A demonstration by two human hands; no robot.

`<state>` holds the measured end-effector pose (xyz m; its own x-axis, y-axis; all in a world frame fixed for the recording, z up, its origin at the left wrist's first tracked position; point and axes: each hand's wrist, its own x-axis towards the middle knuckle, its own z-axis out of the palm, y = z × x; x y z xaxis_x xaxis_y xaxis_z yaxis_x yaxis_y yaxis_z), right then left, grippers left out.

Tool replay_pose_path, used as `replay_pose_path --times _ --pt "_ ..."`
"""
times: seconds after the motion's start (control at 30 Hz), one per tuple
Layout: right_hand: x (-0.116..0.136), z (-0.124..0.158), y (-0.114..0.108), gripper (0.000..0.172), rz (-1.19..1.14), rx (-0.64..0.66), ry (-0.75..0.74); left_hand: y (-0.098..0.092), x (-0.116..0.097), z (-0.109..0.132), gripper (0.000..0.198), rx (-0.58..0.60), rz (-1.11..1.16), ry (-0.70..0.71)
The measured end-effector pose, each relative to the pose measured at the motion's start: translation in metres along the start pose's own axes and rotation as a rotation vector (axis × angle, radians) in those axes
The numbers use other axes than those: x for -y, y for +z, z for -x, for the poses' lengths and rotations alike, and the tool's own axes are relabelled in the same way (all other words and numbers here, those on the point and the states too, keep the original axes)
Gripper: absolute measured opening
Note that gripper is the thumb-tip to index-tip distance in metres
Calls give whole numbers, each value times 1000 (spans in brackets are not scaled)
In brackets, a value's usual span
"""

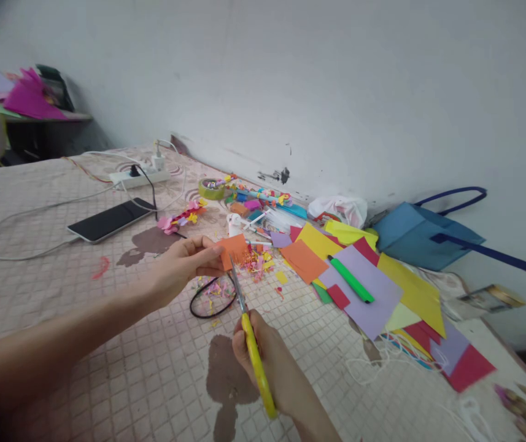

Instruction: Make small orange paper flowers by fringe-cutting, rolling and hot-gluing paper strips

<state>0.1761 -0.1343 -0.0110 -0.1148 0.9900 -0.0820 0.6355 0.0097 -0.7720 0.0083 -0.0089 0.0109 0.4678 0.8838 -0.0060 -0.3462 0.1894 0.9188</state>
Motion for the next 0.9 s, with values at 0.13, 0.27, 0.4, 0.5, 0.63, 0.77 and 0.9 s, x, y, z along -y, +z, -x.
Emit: replay_pose_path --times 0.13,0.27,0.4,0.5,0.63,0.77,0.9 --pt "8 0 -1 37 33 -5 48 1 0 0 19 -16 1 -1" --pt "10 -2 -1 38 39 -11 74 1 -1 0 19 -25 6 0" --pt "3 -6 3 46 -42 -7 131 0 -1 0 19 -18 11 12" --pt "-2 -8 4 52 -157 29 217 0 -2 0 19 -21 12 14" --pt "-9 -7 5 54 -186 43 146 0 -4 0 19 -15 3 10" --pt "-24 -4 8 50 -97 21 34 1 -3 1 20 1 1 4" --pt "-25 -2 7 43 -63 31 8 1 -2 1 20 -2 -4 5"
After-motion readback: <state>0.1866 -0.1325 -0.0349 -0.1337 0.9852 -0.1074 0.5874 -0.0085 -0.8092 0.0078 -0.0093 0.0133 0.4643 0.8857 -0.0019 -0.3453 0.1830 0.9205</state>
